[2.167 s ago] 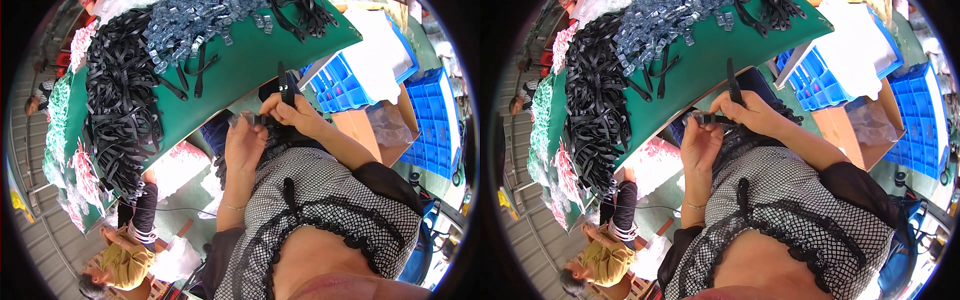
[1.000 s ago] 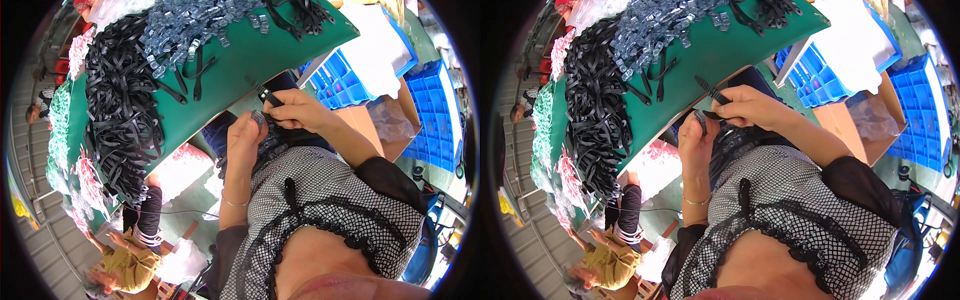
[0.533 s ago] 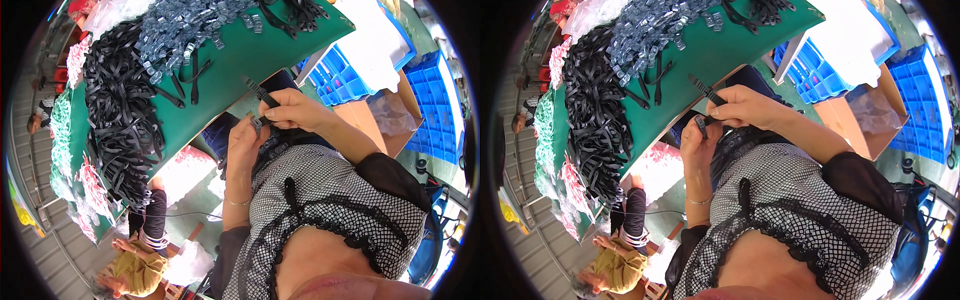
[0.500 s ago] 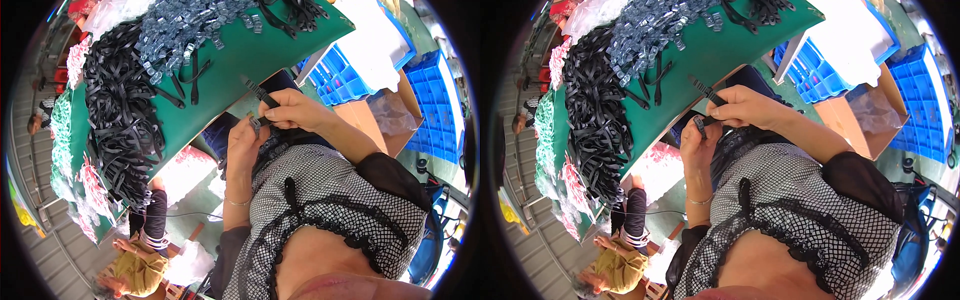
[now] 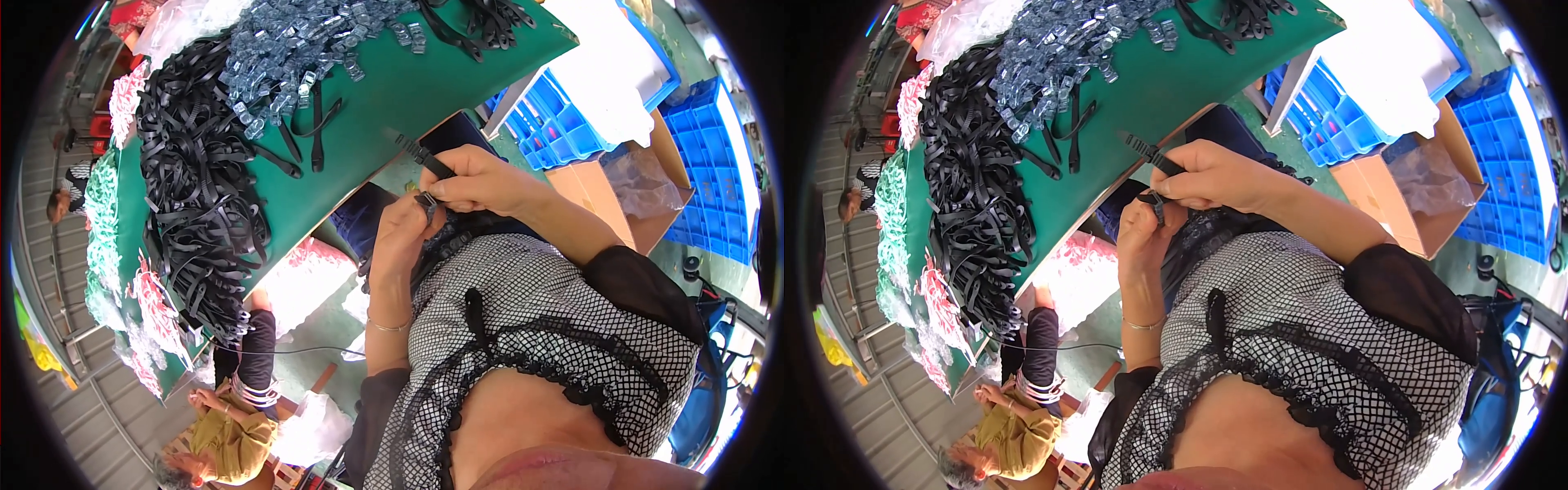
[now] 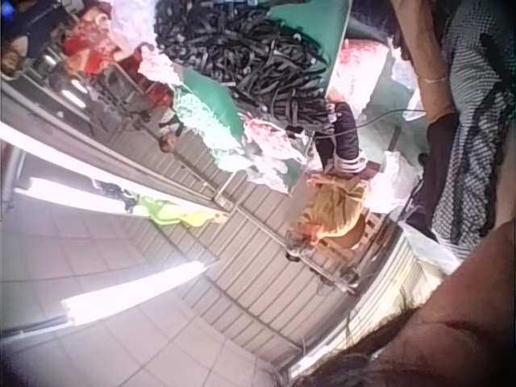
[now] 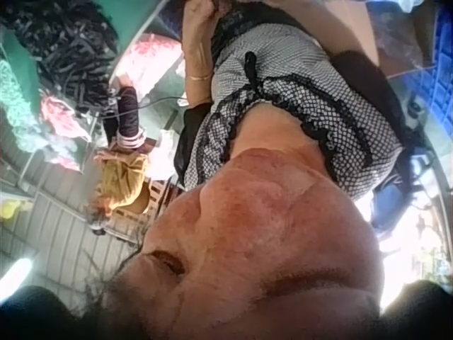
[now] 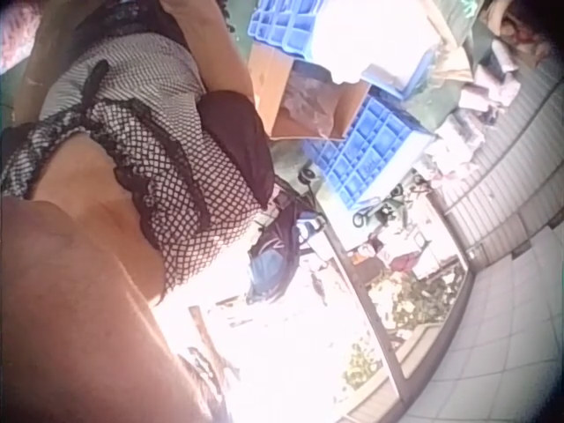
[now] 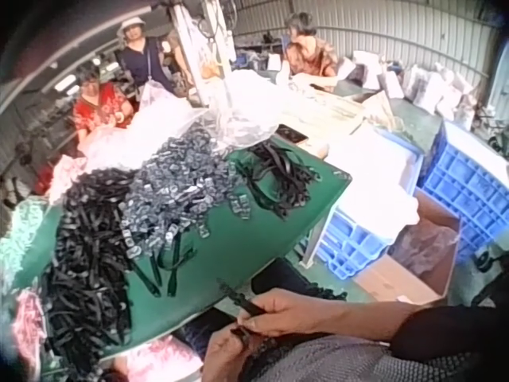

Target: The person assembles small black plastic components and grey clips by hand.

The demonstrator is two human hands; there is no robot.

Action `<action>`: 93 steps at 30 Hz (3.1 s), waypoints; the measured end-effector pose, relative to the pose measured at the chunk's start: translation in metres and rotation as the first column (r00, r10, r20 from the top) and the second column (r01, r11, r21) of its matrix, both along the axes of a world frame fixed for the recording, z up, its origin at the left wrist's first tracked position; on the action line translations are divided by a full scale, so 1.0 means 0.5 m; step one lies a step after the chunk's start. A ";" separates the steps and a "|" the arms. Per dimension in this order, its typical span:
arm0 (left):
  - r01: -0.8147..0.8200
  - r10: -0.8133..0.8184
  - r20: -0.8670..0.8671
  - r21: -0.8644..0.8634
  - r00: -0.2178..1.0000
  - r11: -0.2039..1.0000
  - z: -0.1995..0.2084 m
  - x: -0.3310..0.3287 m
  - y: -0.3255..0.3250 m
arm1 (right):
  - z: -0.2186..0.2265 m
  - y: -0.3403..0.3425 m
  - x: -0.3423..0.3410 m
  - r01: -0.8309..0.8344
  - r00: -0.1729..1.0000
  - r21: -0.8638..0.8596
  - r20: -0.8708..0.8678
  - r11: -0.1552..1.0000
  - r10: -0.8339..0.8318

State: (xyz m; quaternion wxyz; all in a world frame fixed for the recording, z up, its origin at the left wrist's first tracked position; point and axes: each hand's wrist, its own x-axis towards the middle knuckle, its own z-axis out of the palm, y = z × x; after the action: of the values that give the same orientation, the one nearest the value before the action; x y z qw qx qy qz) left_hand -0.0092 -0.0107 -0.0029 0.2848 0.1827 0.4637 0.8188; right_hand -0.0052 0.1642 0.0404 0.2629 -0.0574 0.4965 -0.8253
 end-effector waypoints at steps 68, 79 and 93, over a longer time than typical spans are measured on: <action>-0.065 0.012 -0.145 -0.367 0.989 0.928 0.072 0.023 -0.014 | -0.024 -0.002 0.035 -0.005 0.989 0.150 -0.147 0.989 0.027; -0.114 0.094 0.228 0.074 0.969 0.991 0.038 0.038 -0.004 | -0.030 -0.015 0.031 0.048 0.983 -0.093 -0.172 0.995 -0.063; -0.128 0.142 0.107 -0.130 0.984 0.983 0.060 0.028 -0.015 | -0.049 -0.012 0.009 0.214 0.894 0.089 -0.418 0.973 -0.159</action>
State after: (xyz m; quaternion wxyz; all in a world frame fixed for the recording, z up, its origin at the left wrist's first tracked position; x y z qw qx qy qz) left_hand 0.0050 -0.0183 0.0273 0.2657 0.0854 0.5073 0.8154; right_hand -0.0007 0.1582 0.0159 0.0763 -0.1628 0.5975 -0.7815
